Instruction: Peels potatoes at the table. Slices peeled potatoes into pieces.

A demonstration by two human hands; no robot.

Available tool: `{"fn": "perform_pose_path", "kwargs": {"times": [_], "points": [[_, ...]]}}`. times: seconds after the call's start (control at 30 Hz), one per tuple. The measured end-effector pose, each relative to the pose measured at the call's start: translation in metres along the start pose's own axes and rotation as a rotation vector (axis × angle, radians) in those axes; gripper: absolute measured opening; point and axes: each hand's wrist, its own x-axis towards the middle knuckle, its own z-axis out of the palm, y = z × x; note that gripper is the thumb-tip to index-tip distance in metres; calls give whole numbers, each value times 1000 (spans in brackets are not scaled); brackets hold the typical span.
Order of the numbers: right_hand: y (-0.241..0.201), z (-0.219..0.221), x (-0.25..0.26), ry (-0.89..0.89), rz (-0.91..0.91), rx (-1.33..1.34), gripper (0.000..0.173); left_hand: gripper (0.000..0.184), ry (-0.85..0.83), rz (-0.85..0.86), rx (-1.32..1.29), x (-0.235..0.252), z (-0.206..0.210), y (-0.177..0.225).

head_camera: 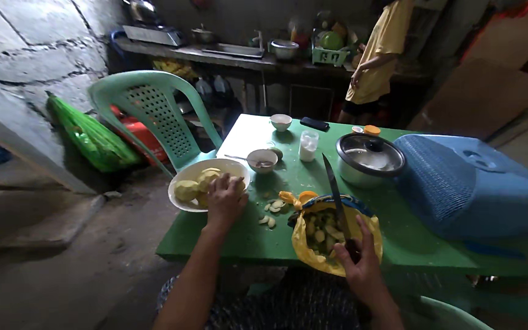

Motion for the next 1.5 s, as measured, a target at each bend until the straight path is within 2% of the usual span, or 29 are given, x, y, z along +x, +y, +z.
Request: {"fn": "perform_pose_path", "kwargs": {"times": [0.1,0.2,0.27,0.4,0.6,0.7,0.77,0.87,0.97,1.03,1.13,1.3,1.5], "points": [[-1,-1,-1,17,-3,-2,82,54,84,5,-11,-12,2,2],[-1,0,-2,30,-21,21,82,47,192,60,-104,-28,-1,15],[0,-1,-2,45,-43,49,82,40,200,83,-219,-40,-1,32],[-2,-9,-1,74,-35,99,82,33,34,77,-394,-55,6,67],[-3,-28,-1,156,-23,117,82,55,-466,6,-596,-68,20,125],[-2,-32,-3,177,-13,117,80,52,-448,7,-604,-79,24,151],[-2,-32,-2,177,-11,125,80,55,-442,12,-581,-75,25,153],[0,-33,1,155,-12,129,82,54,-423,18,-476,-46,14,140],[2,-32,6,134,-43,133,82,47,-329,6,-370,1,-1,121],[5,-29,10,119,-70,144,81,44,-240,11,-322,41,1,108],[7,-25,14,84,-53,177,80,42,-192,8,-225,106,14,91],[4,-23,20,16,-18,223,79,42,-301,-34,5,187,47,84],[7,-23,25,-101,27,273,76,50,-479,-105,252,229,98,72]]}}
